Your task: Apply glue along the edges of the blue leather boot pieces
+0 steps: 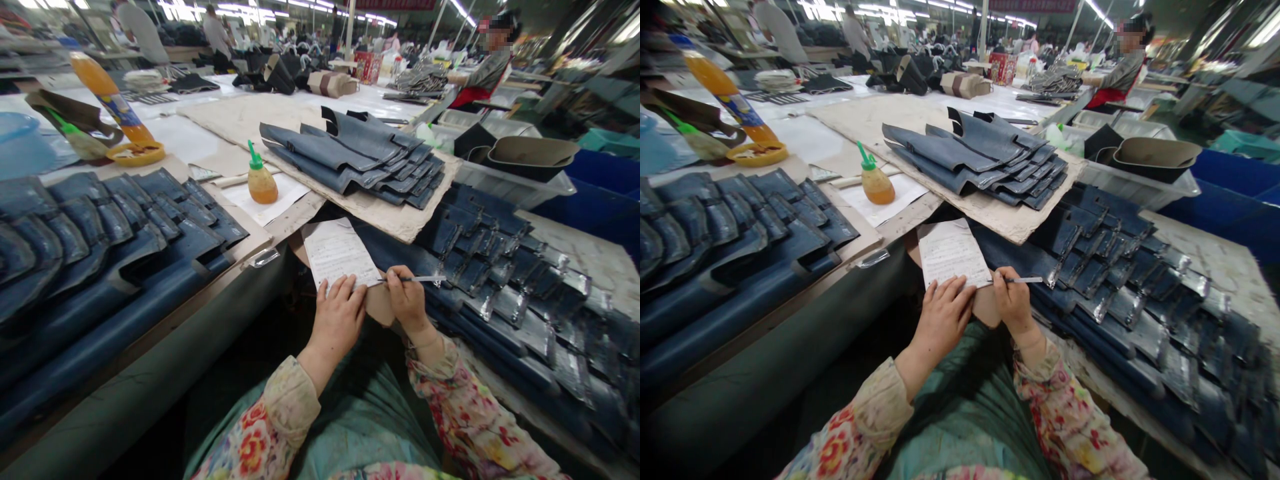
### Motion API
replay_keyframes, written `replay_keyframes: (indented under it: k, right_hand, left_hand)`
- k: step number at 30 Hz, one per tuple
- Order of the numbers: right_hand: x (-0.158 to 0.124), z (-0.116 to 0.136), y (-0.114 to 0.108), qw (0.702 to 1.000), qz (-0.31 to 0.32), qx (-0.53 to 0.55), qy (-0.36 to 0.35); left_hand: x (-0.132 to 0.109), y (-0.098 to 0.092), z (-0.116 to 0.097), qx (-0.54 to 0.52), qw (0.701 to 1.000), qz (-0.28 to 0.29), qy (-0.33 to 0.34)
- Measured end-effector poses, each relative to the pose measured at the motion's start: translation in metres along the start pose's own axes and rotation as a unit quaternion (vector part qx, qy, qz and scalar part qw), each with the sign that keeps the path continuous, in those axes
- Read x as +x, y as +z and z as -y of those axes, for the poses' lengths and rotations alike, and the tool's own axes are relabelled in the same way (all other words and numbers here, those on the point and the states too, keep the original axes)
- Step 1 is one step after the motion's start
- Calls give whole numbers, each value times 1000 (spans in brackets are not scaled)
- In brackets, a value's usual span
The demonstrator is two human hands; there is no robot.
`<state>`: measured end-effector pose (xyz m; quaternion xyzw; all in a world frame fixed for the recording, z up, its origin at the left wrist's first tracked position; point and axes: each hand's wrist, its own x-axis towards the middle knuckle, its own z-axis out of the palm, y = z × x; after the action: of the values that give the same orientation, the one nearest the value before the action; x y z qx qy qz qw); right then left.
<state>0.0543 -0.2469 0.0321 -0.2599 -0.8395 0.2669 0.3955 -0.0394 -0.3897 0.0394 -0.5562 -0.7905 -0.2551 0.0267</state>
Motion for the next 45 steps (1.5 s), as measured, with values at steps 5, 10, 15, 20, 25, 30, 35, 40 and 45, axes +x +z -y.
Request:
replay_keyframes:
  k: [5,10,15,20,25,30,35,40,45]
  right_hand:
    - [0,-1,1,1000,-1,-1,-4]
    - [0,-1,1,1000,5,2,-10]
    - [-1,-2,1,1000,-13,11,16]
    - [-1,-3,1,999,-35,19,31]
    - [-1,-4,3,998,-43,21,32]
    - [-2,-8,7,997,-51,56,28]
    - [-3,-3,6,995,-35,87,46]
    - [-3,-2,4,996,-23,61,53]
    - [0,-7,5,1000,11,-17,-23]
  left_hand:
    - [0,0,0,-2,1000,0,0]
    - [-1,0,0,0,1000,0,-1]
    - [-1,0,-1,-2,1000,-3,-3]
    - [-1,0,-1,-5,1000,-6,-1]
    - [-1,0,0,-8,1000,0,-5]
    - [-1,-2,-1,-21,1000,2,-3]
    - [-8,-15,9,-47,999,-13,-13]
    - [-28,-26,40,-125,981,-85,-119]
    - [-34,-25,58,-439,828,-91,-337]
